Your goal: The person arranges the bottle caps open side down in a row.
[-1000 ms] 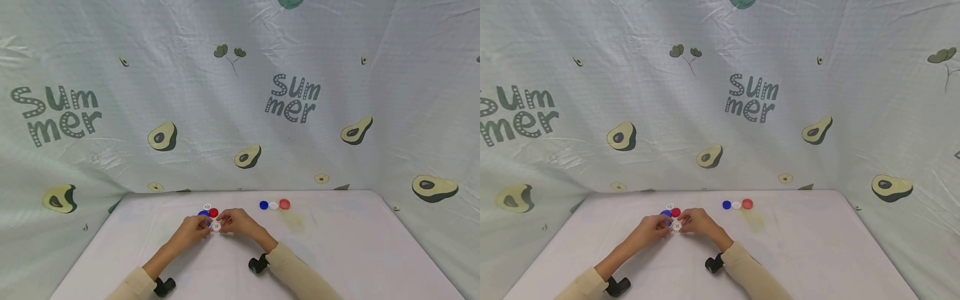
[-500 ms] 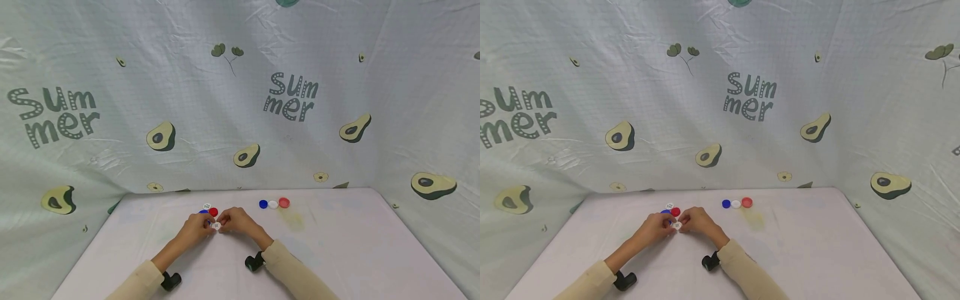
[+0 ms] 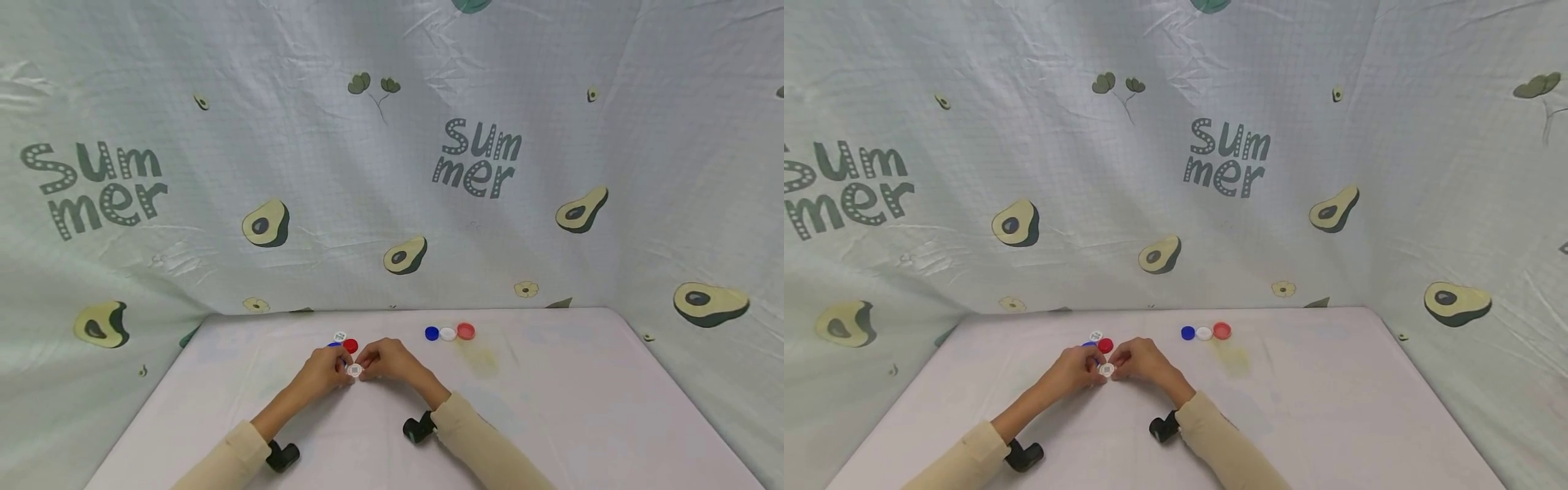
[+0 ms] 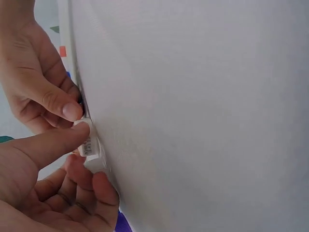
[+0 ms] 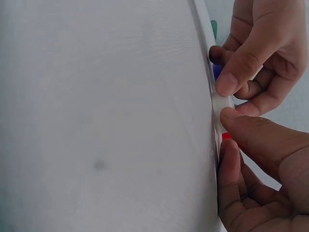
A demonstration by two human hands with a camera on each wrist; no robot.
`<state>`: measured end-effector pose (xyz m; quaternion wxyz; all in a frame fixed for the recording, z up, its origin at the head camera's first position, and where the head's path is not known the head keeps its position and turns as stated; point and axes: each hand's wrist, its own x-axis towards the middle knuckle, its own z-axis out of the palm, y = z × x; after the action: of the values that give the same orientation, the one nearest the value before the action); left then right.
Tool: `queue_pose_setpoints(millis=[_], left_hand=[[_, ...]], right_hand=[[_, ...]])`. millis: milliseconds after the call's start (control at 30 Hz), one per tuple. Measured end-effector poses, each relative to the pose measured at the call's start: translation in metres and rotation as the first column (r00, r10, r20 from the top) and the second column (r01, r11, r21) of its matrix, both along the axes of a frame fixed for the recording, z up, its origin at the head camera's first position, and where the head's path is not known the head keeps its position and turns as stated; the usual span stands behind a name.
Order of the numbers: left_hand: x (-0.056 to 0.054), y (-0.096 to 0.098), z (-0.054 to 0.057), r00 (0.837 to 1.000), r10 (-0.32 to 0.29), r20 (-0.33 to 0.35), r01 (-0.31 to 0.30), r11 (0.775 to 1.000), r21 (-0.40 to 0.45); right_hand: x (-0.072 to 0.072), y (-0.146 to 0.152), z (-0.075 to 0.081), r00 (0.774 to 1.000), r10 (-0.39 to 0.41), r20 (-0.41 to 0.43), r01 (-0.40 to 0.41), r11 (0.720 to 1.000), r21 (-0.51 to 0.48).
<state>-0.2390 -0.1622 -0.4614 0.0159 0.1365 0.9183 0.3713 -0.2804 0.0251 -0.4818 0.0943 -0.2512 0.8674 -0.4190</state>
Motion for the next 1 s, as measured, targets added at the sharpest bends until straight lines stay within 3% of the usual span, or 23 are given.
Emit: queue_pose_setpoints(millis=[167, 433, 667, 767, 1000], left_hand=[[0.002, -0.003, 0.0, 1.0, -0.009, -0.021, 0.01, 0.999, 0.041], [0.006, -0.01, 0.01, 0.996, -0.043, -0.082, 0.054, 0.988, 0.145], [0.009, -0.005, 0.012, 0.985, -0.088, -0.148, 0.116, 0.973, 0.197], [0.01, -0.002, 0.015, 0.984, -0.068, -0.166, 0.104, 0.969, 0.223], [0.009, 0.008, 0.022, 0.991, -0.005, -0.133, 0.036, 0.973, 0.228]], right_hand=[[0.002, 0.008, 0.0, 0.999, 0.042, -0.023, -0.043, 0.999, -0.031], [0.005, 0.019, 0.013, 0.995, 0.082, -0.064, -0.089, 0.99, -0.109], [0.012, 0.029, 0.021, 0.995, 0.042, -0.09, -0.054, 0.989, -0.136], [0.015, 0.032, 0.025, 0.994, 0.037, -0.106, -0.052, 0.988, -0.143], [0.017, 0.04, 0.033, 0.985, 0.03, -0.167, -0.058, 0.985, -0.165]])
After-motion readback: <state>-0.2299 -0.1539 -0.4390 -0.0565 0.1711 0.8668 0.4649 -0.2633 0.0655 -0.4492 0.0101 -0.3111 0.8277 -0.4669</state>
